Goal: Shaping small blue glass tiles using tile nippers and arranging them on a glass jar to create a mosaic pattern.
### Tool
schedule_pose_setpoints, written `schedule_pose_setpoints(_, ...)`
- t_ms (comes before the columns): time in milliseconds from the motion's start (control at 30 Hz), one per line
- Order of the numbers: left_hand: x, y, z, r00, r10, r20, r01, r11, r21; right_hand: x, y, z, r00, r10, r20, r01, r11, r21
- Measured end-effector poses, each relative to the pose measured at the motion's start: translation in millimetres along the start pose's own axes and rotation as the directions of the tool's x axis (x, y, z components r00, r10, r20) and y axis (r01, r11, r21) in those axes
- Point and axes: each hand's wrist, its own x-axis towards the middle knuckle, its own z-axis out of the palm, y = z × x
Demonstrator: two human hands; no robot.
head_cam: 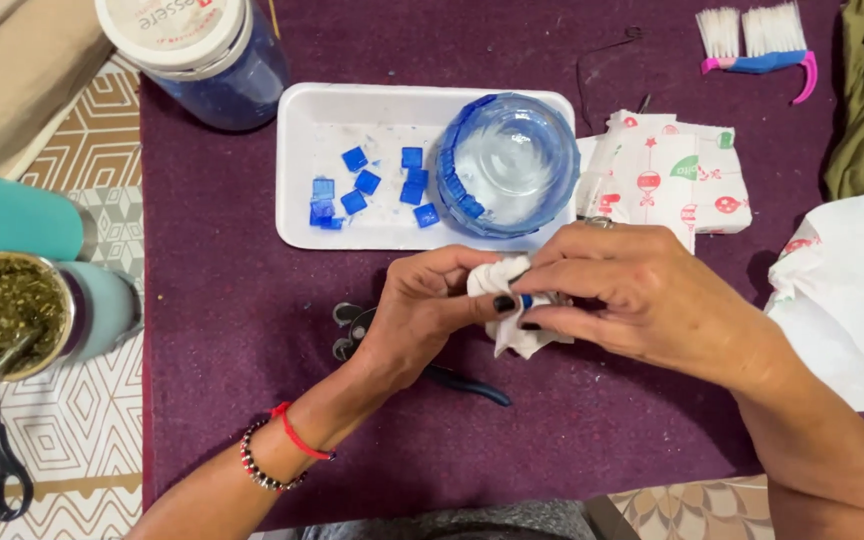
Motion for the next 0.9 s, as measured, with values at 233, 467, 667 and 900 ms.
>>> schedule_pose_setpoints(233,1,1,4,0.994,-0.078,-0.074,0.074,0.995,-0.062,2,22,-1,0.994,0.098,0.040,-0.104,0.976,0.191)
schedule_pose_setpoints(467,-1,3,3,0.996,-0.035,-0.076,0.032,0.999,-0.040,6,26,0,0.999,0.020,0.030,-0.029,0.941,0.337)
schedule_pose_setpoints(667,0,-2,4,0.998,-0.028,-0.053,0.020,0.990,-0.141,7,27,-1,1.000,0.002,-0.019,0.002,0.972,0.233)
schedule_pose_setpoints(900,-4,-21,6,0.999,-0.044,-0.032,0.040,0.994,-0.105,2,43,-4,0.994,-0.106,0.010,0.092,0.902,0.422)
